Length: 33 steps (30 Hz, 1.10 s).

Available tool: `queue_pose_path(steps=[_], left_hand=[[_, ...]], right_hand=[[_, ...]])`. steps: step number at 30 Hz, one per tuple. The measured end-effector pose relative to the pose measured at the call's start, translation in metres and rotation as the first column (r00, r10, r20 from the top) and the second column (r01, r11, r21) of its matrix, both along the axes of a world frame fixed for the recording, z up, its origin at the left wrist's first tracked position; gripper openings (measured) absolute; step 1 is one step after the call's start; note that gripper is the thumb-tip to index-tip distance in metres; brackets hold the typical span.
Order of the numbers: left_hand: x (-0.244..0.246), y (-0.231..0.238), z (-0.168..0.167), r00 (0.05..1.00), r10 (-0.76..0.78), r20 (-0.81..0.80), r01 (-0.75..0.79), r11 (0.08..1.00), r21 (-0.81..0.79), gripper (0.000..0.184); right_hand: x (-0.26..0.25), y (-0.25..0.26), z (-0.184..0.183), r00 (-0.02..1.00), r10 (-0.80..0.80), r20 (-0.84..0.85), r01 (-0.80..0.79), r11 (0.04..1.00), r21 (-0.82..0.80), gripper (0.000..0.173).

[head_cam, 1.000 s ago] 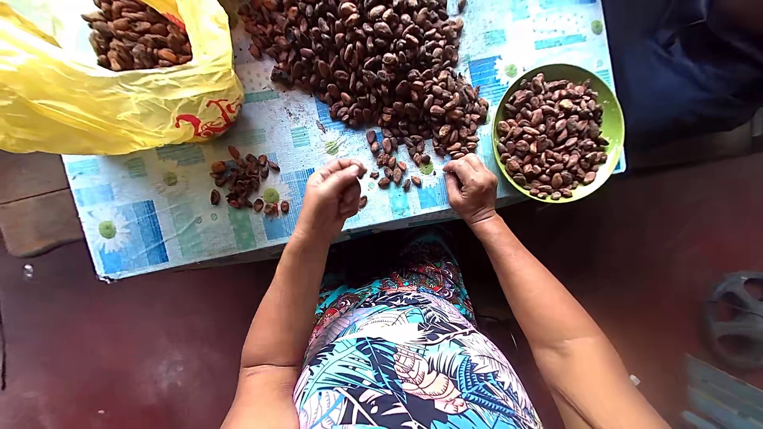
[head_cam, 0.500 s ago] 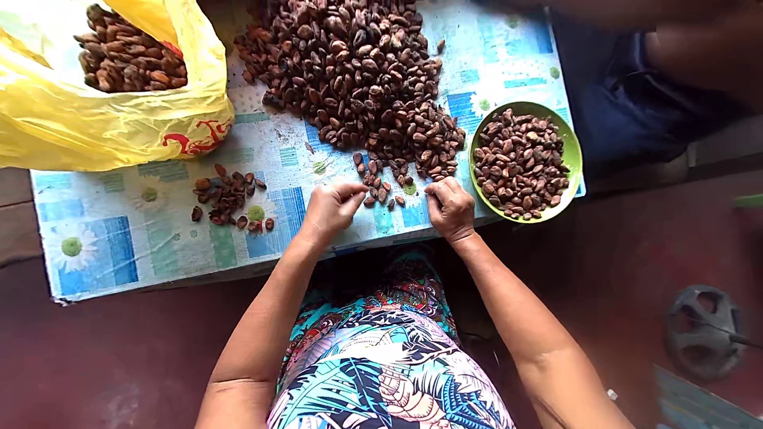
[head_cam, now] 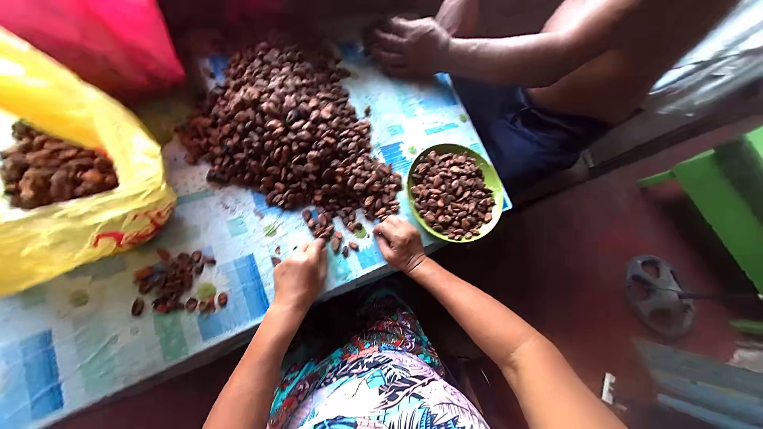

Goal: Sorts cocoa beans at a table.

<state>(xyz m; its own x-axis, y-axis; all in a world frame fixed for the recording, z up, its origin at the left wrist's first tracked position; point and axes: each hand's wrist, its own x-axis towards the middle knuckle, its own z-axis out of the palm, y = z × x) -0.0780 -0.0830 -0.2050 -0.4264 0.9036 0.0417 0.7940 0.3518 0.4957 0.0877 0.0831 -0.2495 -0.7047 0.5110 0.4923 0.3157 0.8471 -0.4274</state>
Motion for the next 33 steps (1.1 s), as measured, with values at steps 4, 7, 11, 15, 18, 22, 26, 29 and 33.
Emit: queue_pose_path(steps=[4,7,11,15,18,22,26,29,33], left_hand=[[-0.006,0.015,0.02,0.899,-0.074,0.433,-0.021,0.977,0.213,0.025],[0.014,0.055,0.048,0.809,-0.231,0.54,0.136,0.968,0.21,0.024],[0.04,0.148,0.068,0.83,-0.426,0.359,0.438,0.897,0.052,0.029],[0.065,0.221,0.074,0.876,-0.412,0.252,0.457,0.876,-0.156,0.033],[0.075,0.24,0.068,0.857,-0.45,0.25,0.495,0.854,-0.158,0.034],[0.075,0.23,0.071,0.799,-0.547,0.248,0.584,0.804,-0.107,0.04],[0.055,0.183,0.088,0.783,-0.587,0.205,0.594,0.804,0.031,0.035],[0.021,0.129,0.085,0.82,-0.543,0.18,0.52,0.839,0.164,0.03],[-0.045,0.05,0.037,0.921,-0.375,0.102,0.3,0.854,0.424,0.02]], right_hand=[[-0.006,-0.004,0.006,0.999,0.01,0.049,-0.005,0.994,-0.105,0.016],[-0.003,-0.01,0.016,0.997,0.004,0.071,0.009,0.984,-0.176,0.018],[-0.002,-0.014,0.038,0.992,-0.008,0.126,0.03,0.983,-0.179,0.015],[-0.004,-0.012,0.032,0.997,0.025,0.075,-0.016,0.993,-0.117,0.011],[-0.007,-0.012,0.017,0.999,-0.021,-0.034,0.022,0.999,0.03,0.013],[-0.008,-0.014,0.012,0.998,-0.046,-0.043,0.049,0.996,0.078,0.015],[-0.008,-0.015,0.014,0.999,-0.041,-0.005,0.041,0.998,0.046,0.015],[-0.005,-0.016,0.025,0.993,-0.031,0.113,0.043,0.993,-0.106,0.018],[-0.001,-0.006,0.019,0.985,0.044,0.166,-0.024,0.993,-0.119,0.021]])
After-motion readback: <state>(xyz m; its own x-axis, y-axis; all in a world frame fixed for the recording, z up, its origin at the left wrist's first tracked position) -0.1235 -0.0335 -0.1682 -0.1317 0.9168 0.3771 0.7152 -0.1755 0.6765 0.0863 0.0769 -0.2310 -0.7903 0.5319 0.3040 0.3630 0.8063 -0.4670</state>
